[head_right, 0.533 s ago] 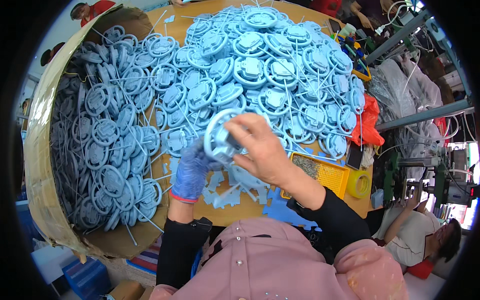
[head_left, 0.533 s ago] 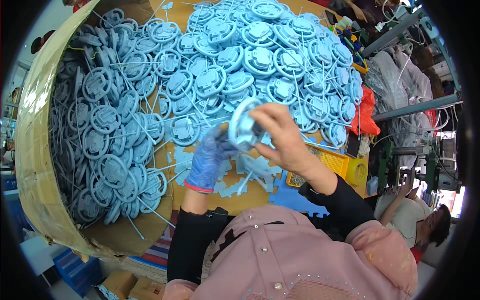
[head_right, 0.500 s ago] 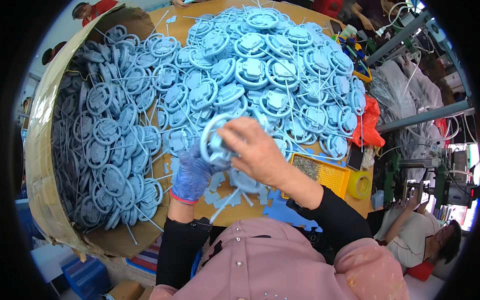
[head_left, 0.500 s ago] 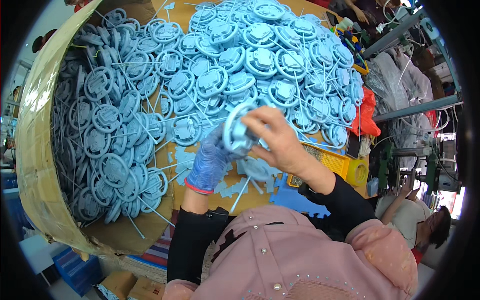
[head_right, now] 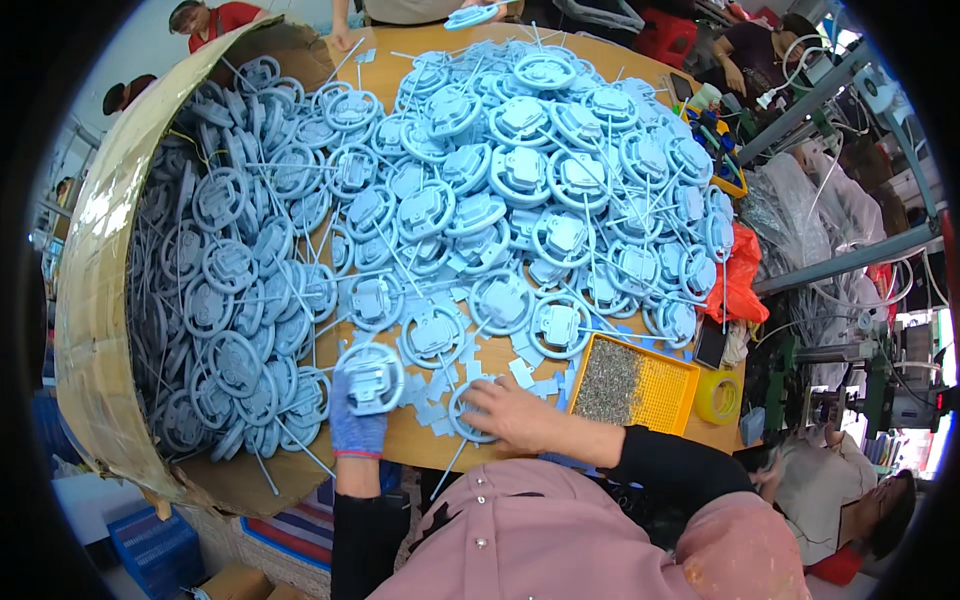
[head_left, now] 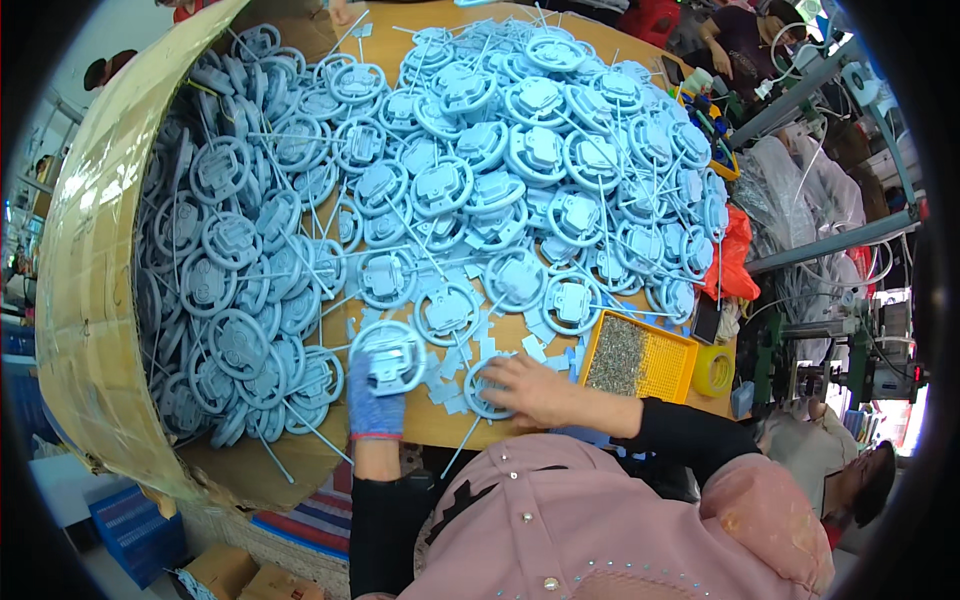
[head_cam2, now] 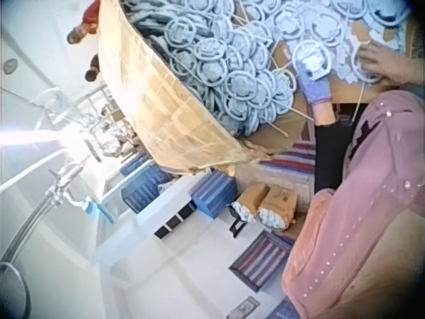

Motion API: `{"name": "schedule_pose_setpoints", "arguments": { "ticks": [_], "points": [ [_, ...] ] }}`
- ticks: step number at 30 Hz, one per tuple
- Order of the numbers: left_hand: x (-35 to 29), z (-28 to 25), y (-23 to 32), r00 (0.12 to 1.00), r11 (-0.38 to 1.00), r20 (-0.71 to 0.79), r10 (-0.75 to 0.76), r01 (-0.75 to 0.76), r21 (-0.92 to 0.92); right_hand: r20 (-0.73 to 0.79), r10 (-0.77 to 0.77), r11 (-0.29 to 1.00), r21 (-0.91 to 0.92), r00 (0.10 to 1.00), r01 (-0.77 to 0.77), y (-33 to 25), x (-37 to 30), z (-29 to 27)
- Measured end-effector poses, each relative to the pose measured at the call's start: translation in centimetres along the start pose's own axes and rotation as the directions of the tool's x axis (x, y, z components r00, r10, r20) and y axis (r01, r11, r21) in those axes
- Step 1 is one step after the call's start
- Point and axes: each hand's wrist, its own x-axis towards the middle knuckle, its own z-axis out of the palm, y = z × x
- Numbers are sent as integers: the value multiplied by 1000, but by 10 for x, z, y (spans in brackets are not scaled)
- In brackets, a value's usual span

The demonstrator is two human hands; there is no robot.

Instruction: Sorting blue plastic housings from a bin and using a pneumatic screwdriver to assemble components.

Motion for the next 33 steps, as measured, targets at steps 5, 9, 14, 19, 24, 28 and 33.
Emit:
{"name": "schedule_pose_setpoints", "arguments": {
  "ticks": [5,9,14,19,24,28,33],
  "points": [
    [-8,4,10,998,964,-39,58,-66,-257,-39,-161,957,-249,986,147,23,12,41],
    [-25,6,16,995,954,75,70,-45,-295,-131,-8,1000,-15,991,6,48,21,17],
    [-50,-8,25,976,944,185,112,-46,-327,-338,383,742,667,860,-69,81,9,-77],
    [-44,-17,15,977,894,212,-19,111,-433,-466,768,337,877,440,342,158,2,-161],
    [-41,10,-1,988,944,150,-46,93,-317,-169,962,-19,741,214,671,188,0,-167],
    [-39,3,-6,985,925,125,-118,155,-347,-253,814,180,966,523,187,121,13,-93],
    [-35,-22,-9,980,919,104,-170,196,-341,-377,322,939,11,868,-344,71,41,-13]
  ]
}}
